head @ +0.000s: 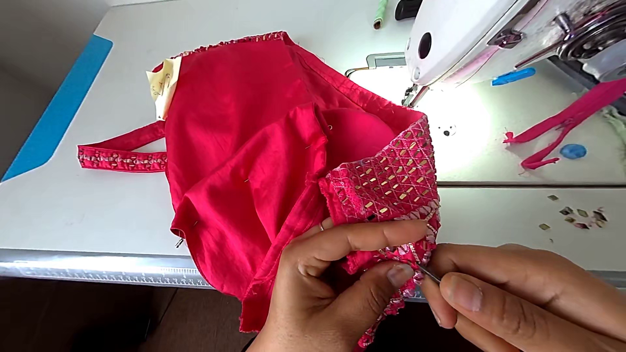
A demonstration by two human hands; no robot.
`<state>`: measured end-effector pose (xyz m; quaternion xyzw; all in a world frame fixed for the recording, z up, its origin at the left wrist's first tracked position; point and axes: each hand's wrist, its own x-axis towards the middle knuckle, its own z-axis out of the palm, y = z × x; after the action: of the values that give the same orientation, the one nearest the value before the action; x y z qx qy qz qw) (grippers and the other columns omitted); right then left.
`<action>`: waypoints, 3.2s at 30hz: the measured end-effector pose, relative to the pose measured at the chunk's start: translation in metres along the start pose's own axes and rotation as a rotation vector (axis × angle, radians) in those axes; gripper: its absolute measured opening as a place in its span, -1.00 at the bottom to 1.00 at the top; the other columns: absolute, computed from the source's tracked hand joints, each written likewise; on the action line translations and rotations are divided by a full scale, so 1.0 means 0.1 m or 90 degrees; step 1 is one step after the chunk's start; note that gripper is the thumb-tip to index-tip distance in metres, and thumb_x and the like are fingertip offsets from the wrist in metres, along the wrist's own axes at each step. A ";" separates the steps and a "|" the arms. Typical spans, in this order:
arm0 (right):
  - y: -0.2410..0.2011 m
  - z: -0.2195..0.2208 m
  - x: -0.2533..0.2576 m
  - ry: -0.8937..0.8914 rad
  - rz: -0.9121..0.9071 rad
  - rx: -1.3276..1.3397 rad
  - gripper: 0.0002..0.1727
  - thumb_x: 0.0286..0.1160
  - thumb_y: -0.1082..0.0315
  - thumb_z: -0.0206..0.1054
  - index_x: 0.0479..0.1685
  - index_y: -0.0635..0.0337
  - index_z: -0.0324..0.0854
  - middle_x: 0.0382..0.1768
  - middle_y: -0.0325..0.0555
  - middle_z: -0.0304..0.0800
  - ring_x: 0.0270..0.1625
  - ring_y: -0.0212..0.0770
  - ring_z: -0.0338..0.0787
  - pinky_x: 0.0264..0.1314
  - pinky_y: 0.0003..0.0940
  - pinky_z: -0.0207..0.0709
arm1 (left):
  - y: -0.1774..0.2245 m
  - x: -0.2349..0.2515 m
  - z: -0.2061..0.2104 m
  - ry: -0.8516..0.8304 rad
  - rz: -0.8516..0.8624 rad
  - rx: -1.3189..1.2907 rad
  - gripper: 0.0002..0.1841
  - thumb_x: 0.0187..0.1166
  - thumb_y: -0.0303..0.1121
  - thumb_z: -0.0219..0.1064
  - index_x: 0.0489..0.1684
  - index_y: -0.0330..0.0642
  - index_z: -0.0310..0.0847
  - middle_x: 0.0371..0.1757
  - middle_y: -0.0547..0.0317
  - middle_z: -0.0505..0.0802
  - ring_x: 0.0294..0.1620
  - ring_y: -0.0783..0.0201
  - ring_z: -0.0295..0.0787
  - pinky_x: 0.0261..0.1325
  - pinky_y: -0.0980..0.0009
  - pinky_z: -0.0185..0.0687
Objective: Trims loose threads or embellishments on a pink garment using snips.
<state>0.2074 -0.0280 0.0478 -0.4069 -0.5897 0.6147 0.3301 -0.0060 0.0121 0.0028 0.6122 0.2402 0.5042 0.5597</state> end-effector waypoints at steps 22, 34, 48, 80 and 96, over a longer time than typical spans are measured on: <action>-0.08 -0.13 0.09 -0.081 0.060 0.057 -0.69 0.85 0.14 0.05 -0.19 -0.02 0.67 -0.62 -0.60 0.44 -0.64 -0.80 0.35 -0.65 -0.88 0.17 | 0.00 0.03 -0.01 -0.031 0.006 0.019 -0.75 0.53 -0.48 0.46 0.13 -0.19 0.82 -0.05 0.27 0.92 -0.06 0.56 0.82 0.07 0.62 0.76; 0.00 -0.15 0.10 -0.088 0.000 -0.040 -0.65 0.89 0.15 0.04 -0.29 0.03 0.62 -0.64 -0.54 0.41 -0.63 -0.76 0.36 -0.65 -0.84 0.19 | 0.01 0.04 -0.04 -0.037 -0.005 0.021 -0.73 0.50 -0.48 0.49 0.14 -0.17 0.83 -0.01 0.27 0.93 -0.03 0.53 0.84 0.10 0.58 0.77; -0.03 -0.19 0.02 -0.113 -0.002 0.070 -0.65 0.87 0.09 0.03 -0.08 0.07 0.67 -0.60 -0.58 0.41 -0.61 -0.80 0.32 -0.63 -0.88 0.13 | 0.01 0.03 -0.01 -0.024 -0.028 -0.066 -0.72 0.53 -0.47 0.46 0.18 -0.15 0.82 0.04 0.27 0.92 0.02 0.54 0.83 0.16 0.56 0.75; 0.35 0.69 0.09 0.563 -0.226 -0.245 -0.85 0.51 0.31 0.49 -0.16 0.16 0.66 -0.29 -0.34 0.71 -0.38 -0.74 0.56 -0.39 -0.91 0.41 | -0.04 -0.02 0.15 0.042 0.021 -0.035 -0.75 0.51 -0.42 0.38 0.11 -0.13 0.80 -0.09 0.34 0.87 -0.07 0.60 0.76 0.07 0.63 0.68; 0.55 0.74 0.17 0.590 -0.464 -0.710 -0.94 0.65 0.41 0.25 -0.13 0.16 0.62 -0.19 -0.08 0.71 -0.17 -0.21 0.63 0.00 -0.48 0.46 | -0.02 0.03 0.25 0.146 -0.017 -0.095 -0.81 0.46 -0.59 0.45 -0.04 -0.21 0.86 -0.19 0.16 0.91 -0.22 0.48 0.85 -0.10 0.54 0.82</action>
<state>0.1382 -0.0514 -0.0108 -0.5073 -0.7081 -0.1469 0.4687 0.0179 0.0042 0.0050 0.5043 0.2725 0.5798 0.5789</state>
